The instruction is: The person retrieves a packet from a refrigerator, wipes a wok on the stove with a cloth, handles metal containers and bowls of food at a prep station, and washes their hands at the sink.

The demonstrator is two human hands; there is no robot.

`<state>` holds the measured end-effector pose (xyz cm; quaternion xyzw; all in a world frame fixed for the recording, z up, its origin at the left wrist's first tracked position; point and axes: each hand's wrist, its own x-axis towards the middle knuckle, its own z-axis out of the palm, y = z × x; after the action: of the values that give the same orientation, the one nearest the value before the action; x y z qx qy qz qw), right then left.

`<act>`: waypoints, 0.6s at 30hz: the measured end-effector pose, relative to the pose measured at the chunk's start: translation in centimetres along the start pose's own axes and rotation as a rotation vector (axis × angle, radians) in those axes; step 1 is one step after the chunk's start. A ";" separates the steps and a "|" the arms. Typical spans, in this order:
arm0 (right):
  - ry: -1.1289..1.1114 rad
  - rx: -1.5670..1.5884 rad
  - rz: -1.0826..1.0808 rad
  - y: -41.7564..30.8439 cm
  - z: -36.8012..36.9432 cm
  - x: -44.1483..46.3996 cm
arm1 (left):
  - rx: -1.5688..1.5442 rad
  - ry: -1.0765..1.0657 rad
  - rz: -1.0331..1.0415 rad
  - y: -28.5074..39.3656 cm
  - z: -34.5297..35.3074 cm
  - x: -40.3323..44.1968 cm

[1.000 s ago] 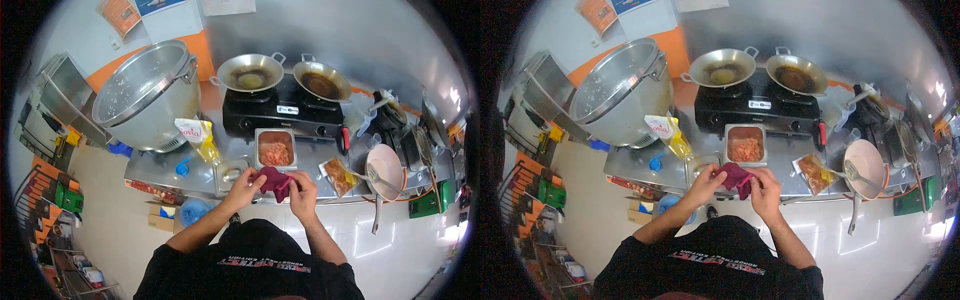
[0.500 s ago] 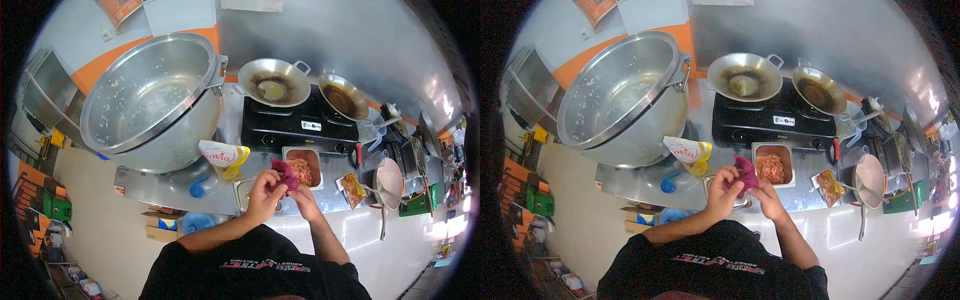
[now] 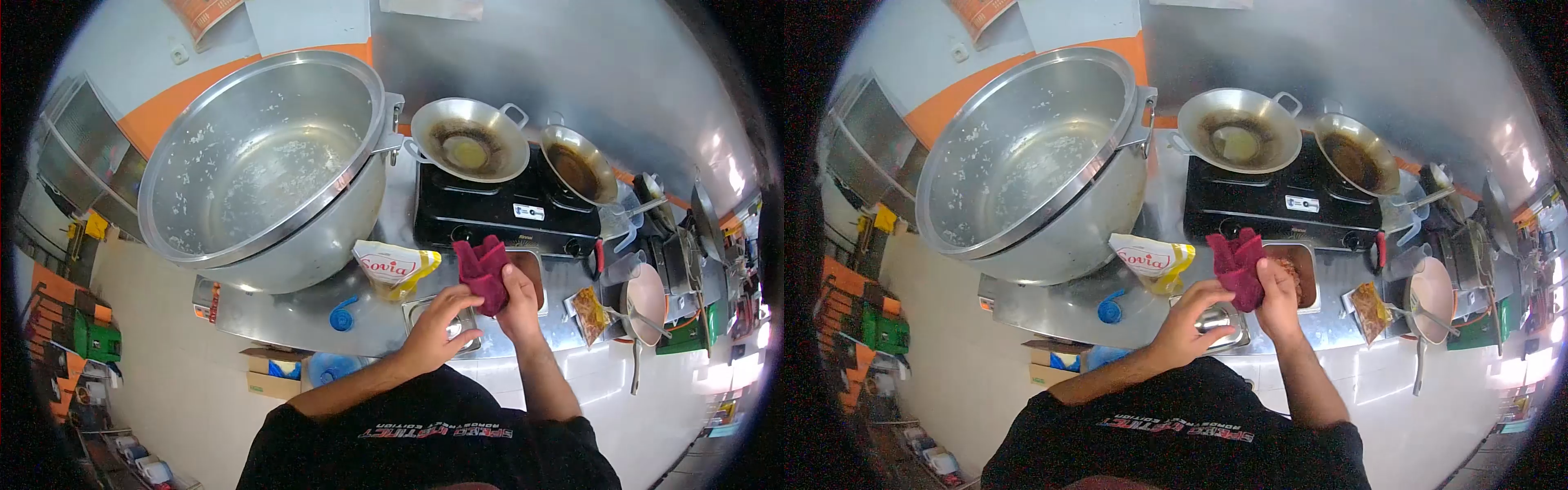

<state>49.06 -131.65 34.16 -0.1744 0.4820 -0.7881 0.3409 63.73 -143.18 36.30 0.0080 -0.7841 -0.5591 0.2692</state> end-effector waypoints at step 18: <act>0.055 0.107 -0.097 -0.1 1.6 4.7 | 0.154 0.011 0.087 -2.7 -6.3 -6.3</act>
<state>46.66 -135.98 34.74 -0.1573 0.4392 -0.8329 0.2977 71.04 -147.67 32.73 -0.0022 -0.8229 -0.4849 0.2960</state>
